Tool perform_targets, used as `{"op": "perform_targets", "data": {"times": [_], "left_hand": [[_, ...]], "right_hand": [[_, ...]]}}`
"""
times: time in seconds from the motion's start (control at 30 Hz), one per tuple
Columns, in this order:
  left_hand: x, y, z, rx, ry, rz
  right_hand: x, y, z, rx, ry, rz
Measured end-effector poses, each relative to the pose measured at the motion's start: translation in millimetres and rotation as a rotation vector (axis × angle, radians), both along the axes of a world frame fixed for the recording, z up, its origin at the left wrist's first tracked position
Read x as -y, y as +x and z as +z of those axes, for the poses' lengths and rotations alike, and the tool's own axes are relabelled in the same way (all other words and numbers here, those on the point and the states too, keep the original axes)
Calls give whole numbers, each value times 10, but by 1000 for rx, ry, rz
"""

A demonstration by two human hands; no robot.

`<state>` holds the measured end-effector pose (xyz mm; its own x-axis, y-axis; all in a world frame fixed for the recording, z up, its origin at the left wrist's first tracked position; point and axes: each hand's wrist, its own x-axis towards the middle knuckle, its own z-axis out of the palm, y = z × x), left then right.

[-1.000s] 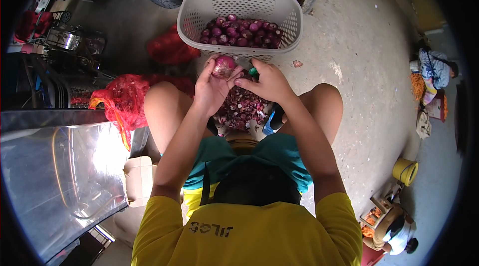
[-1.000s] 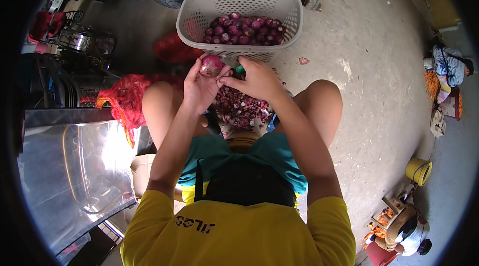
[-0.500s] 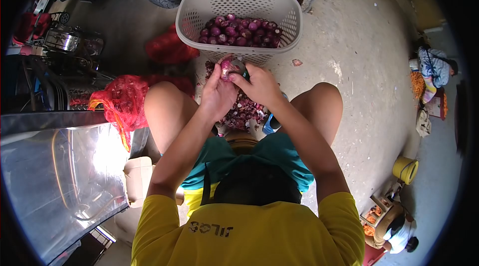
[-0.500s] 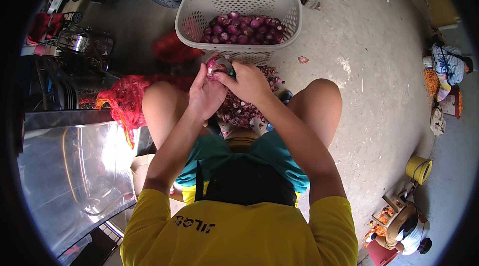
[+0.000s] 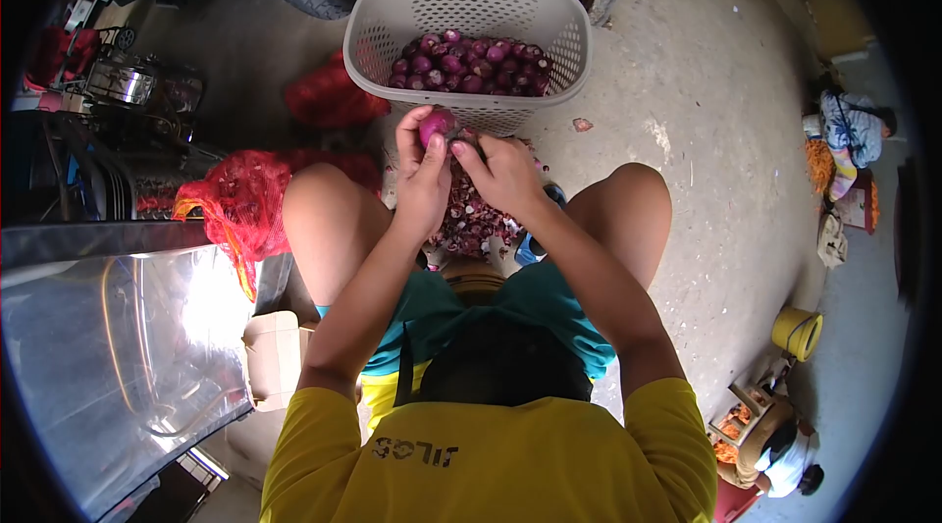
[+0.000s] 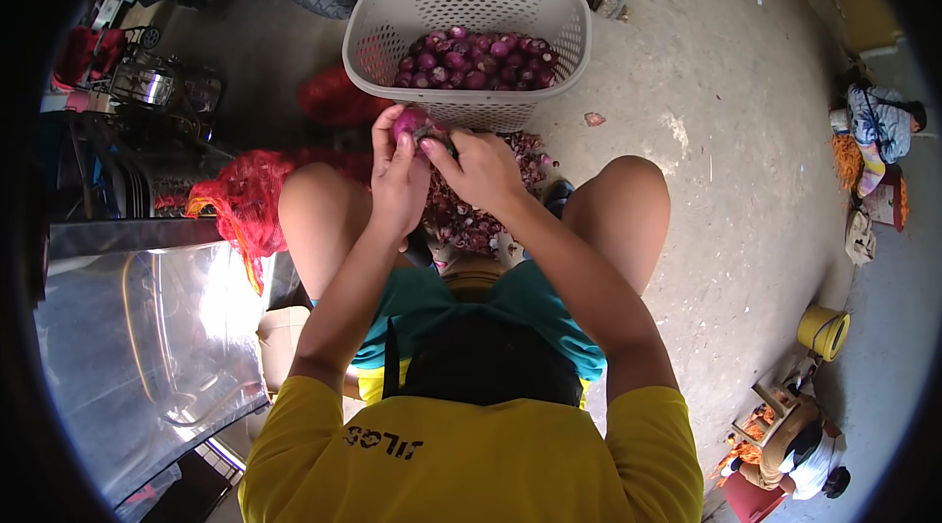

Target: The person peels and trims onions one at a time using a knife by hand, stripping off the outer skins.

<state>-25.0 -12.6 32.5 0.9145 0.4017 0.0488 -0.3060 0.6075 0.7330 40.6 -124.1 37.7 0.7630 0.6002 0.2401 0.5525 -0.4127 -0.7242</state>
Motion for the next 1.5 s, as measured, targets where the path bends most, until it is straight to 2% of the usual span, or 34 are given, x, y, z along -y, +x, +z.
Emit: {"op": "perform_targets", "data": {"times": [0.1,0.17,0.3,0.33,0.43,0.6,0.73,0.8,1.0,1.1,1.3,1.4,1.5], "left_hand": [[-129,18,-59,14,-77,11],[-182,18,28,6,-191,-3],[-263,-5,133,-121,-190,-3],[-286,-2,110,-88,-178,-20],[-306,0,88,13,-228,-77],[-313,10,39,12,-74,-59],[-336,17,61,22,-27,-77],[-296,9,96,-13,-105,-123],[-160,-16,-21,-46,-193,-194],[-131,-19,-50,-34,-187,-199],[-93,-12,-32,-13,-81,-176],[-102,-8,-46,12,-60,-190],[-115,-12,-59,16,-50,-194]], "right_hand": [[-15,23,44,81,86,-19],[29,4,93,110,-51,88],[56,17,147,112,-350,341],[69,24,147,63,-351,345],[119,106,135,-122,-321,294],[237,232,218,-55,-355,228],[291,264,206,-94,-231,139],[271,255,250,-160,-169,61],[176,168,180,-266,81,101],[128,134,169,-218,142,107],[122,130,165,-157,-20,86],[101,126,134,-88,-7,63],[90,87,253,-220,-88,90]]}}
